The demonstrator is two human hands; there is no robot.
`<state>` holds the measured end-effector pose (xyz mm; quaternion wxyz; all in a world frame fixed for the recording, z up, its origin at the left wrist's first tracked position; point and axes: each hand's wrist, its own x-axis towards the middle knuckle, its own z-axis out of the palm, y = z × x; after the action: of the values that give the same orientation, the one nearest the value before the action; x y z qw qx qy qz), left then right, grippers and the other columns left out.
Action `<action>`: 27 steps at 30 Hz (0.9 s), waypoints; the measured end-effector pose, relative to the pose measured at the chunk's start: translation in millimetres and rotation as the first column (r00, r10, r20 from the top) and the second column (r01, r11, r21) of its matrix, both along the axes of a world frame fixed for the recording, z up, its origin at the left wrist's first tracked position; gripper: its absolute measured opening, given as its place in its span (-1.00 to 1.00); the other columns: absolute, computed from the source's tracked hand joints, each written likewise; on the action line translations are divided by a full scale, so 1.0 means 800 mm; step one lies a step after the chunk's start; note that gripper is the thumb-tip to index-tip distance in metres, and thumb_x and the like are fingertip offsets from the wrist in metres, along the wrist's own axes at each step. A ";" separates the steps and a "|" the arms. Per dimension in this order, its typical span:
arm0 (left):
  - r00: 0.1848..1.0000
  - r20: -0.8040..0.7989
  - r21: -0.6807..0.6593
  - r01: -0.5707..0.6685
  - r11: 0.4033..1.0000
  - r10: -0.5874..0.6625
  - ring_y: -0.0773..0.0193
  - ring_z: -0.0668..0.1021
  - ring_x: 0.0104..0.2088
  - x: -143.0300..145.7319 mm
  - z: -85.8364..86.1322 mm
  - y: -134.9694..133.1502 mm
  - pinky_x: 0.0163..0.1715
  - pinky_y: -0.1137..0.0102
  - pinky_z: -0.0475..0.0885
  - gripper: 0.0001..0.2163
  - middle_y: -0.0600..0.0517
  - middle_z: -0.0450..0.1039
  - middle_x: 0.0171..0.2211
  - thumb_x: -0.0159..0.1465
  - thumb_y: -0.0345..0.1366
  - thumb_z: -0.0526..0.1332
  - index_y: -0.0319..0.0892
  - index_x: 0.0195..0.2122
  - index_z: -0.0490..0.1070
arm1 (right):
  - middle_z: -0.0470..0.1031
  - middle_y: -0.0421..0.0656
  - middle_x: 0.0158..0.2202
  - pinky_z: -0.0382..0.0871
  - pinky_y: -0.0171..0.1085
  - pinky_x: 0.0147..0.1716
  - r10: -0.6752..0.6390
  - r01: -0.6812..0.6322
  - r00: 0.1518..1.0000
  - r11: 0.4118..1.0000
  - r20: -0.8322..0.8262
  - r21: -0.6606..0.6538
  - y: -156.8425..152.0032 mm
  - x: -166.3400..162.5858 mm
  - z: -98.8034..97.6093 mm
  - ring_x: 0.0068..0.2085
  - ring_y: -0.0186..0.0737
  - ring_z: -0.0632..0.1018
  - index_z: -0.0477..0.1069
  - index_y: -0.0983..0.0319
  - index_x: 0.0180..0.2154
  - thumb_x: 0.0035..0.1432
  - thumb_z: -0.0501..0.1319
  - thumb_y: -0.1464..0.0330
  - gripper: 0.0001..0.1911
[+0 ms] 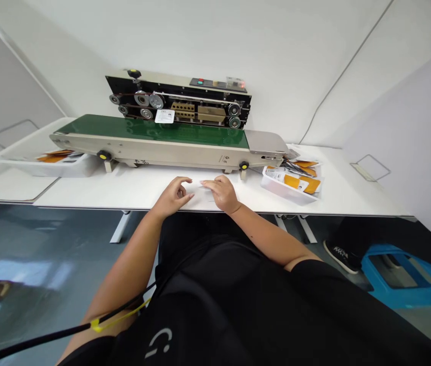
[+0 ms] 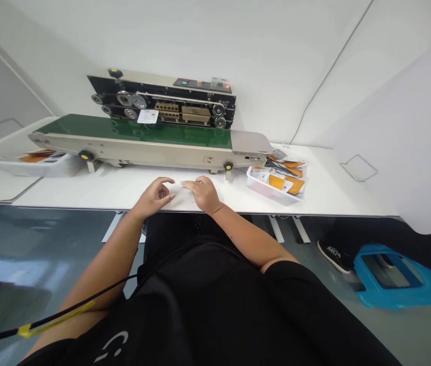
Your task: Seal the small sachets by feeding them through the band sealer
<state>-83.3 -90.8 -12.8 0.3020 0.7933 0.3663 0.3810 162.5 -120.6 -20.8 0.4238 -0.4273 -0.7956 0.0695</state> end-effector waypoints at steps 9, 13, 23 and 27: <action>0.980 -0.177 -0.009 0.091 0.996 -0.092 0.24 0.54 -0.34 0.004 -0.007 0.001 -0.28 0.37 0.42 -0.76 0.02 0.63 -0.24 0.27 -0.09 0.36 -0.09 -0.12 0.59 | 0.66 -0.07 0.01 0.49 -0.10 0.16 0.117 -0.130 0.980 0.989 -0.159 -0.074 -0.007 0.003 0.001 0.05 -0.11 0.63 0.55 0.13 0.05 0.47 0.00 0.28 -0.63; 0.981 -0.164 -0.025 0.103 0.994 -0.106 0.23 0.56 -0.34 0.003 -0.005 -0.001 -0.28 0.37 0.41 -0.77 0.03 0.62 -0.29 0.31 -0.06 0.32 -0.09 -0.19 0.61 | 0.64 -0.10 0.08 0.48 -0.11 0.19 0.086 -0.132 0.968 0.973 -0.235 -0.188 -0.009 0.005 0.001 0.12 -0.12 0.62 0.56 0.10 0.03 0.46 0.02 0.26 -0.65; 0.992 0.119 -0.192 0.065 0.979 -0.043 0.24 0.58 -0.37 -0.004 -0.005 -0.001 -0.32 0.38 0.43 -0.70 0.04 0.55 -0.38 0.29 -0.01 0.34 -0.13 -0.14 0.50 | 0.65 -0.08 -0.11 0.53 -0.20 -0.10 0.039 -0.169 0.923 0.935 -0.383 -0.311 0.003 0.006 -0.011 -0.15 -0.15 0.64 0.55 0.19 -0.04 0.34 0.18 0.20 -0.71; 0.992 0.119 -0.209 0.061 0.976 -0.037 0.27 0.55 -0.41 -0.005 -0.003 -0.002 -0.38 0.41 0.40 -0.74 0.06 0.51 -0.42 0.26 -0.05 0.37 -0.13 -0.22 0.47 | 0.67 -0.07 -0.04 0.50 -0.19 -0.09 0.072 -0.169 0.956 0.926 -0.283 -0.336 0.005 0.007 0.001 -0.15 -0.16 0.63 0.60 0.20 0.01 0.33 0.18 0.26 -0.68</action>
<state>-87.2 -92.7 -15.2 0.4147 0.7423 0.3671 0.3771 168.1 -116.2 -20.1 0.4369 -0.4336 -0.7306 0.2954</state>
